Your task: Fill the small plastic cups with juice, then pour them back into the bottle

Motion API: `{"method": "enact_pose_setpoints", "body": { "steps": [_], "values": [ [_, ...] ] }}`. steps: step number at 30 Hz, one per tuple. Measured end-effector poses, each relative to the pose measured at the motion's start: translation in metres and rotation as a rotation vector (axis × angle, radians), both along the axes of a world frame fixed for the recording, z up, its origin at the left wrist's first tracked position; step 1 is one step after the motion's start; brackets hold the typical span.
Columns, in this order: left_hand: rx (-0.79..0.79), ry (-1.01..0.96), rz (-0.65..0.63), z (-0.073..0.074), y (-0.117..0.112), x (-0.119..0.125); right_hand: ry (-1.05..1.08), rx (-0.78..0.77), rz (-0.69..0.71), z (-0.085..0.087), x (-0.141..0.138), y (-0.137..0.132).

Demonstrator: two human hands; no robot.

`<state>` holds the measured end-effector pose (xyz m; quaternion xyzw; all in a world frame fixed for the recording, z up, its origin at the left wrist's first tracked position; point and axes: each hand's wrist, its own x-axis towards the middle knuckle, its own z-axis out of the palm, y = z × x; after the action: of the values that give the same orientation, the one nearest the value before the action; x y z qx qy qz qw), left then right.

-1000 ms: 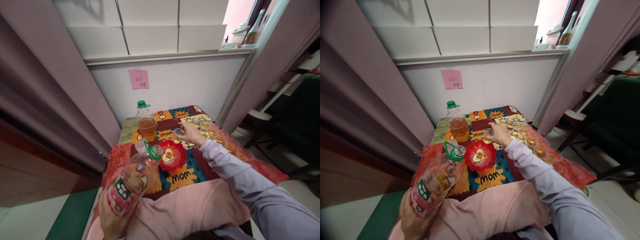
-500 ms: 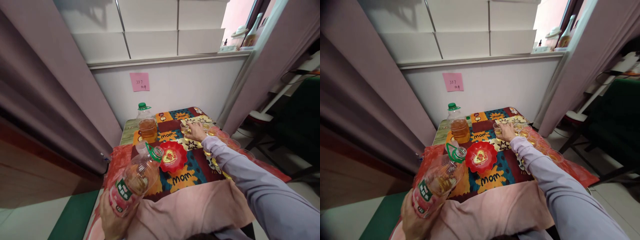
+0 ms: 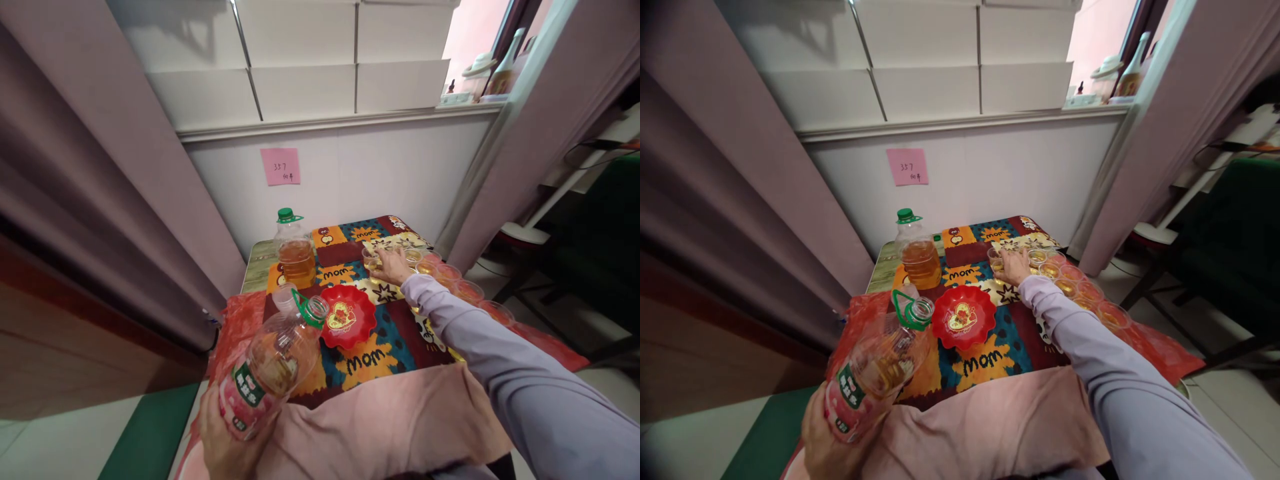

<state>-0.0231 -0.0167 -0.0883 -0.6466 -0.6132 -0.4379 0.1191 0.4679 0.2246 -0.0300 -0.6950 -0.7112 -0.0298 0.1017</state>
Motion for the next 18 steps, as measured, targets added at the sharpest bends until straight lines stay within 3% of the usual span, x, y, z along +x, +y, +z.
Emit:
{"method": "enact_pose_setpoints", "body": {
  "steps": [13, 18],
  "values": [
    [0.016, 0.004, -0.019, 0.004, -0.001, 0.003, 0.027, 0.027, -0.045, -0.004, -0.003, -0.002],
    [0.018, 0.015, 0.005, -0.005, -0.003, 0.001, 0.108, 0.097, 0.007, 0.01, -0.009, -0.011]
  ]
}}
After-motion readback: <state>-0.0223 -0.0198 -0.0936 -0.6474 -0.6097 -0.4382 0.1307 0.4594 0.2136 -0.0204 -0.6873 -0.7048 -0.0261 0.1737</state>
